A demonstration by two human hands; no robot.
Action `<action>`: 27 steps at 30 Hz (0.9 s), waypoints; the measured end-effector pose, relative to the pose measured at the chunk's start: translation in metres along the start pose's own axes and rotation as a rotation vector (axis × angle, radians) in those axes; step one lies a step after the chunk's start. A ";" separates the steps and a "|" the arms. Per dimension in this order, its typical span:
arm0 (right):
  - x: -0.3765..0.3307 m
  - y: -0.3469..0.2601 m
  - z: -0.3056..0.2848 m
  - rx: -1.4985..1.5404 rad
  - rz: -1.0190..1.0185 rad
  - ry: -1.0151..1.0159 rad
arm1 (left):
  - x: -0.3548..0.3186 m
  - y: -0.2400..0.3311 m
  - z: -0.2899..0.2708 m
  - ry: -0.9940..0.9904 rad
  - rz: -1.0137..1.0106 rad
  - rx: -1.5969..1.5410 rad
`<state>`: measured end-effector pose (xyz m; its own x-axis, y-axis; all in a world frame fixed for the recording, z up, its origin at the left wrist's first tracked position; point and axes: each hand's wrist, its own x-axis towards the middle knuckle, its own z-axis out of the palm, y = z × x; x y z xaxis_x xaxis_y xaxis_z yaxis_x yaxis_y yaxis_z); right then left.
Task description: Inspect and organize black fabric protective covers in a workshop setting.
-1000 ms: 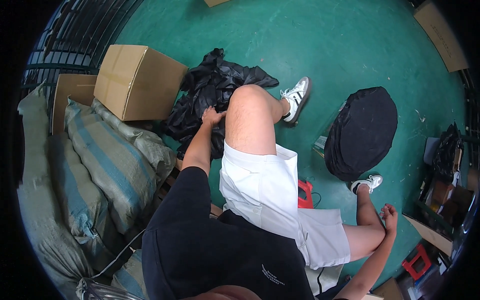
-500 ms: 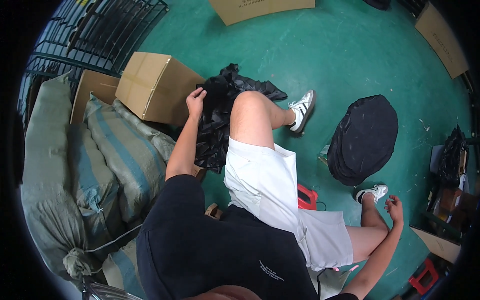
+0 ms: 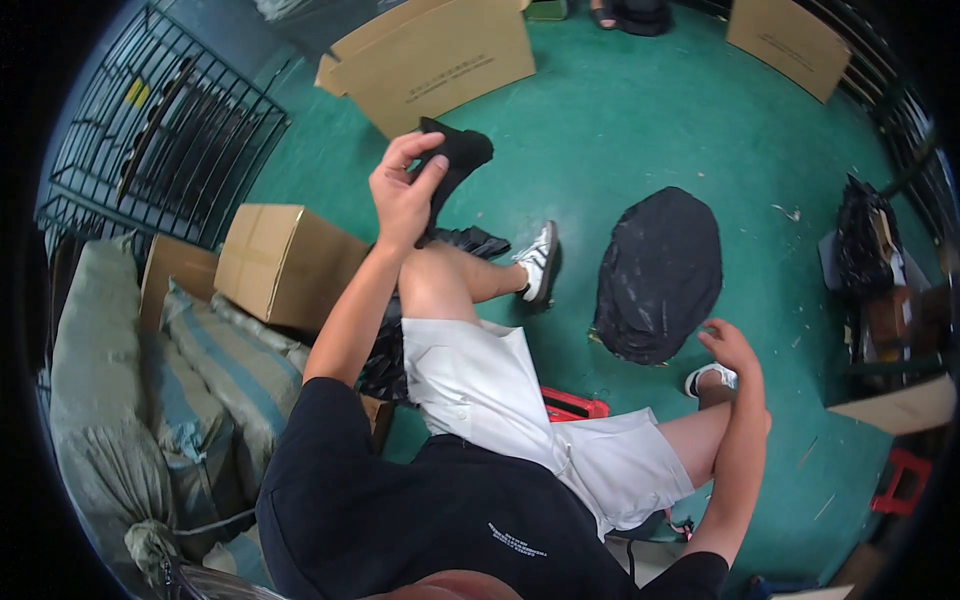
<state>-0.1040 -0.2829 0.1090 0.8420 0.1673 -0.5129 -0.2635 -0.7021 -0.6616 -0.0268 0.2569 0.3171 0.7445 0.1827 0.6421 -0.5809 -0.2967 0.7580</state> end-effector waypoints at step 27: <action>-0.013 -0.054 0.050 1.939 -0.550 -0.261 | -0.218 -0.019 0.196 -0.259 -1.068 -0.553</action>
<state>-0.1245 -0.2129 0.1242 0.9649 0.2610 -0.0279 -0.2595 0.9331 -0.2491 -0.1139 0.0389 0.1398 0.9383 -0.1194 -0.3245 0.3457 0.3362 0.8760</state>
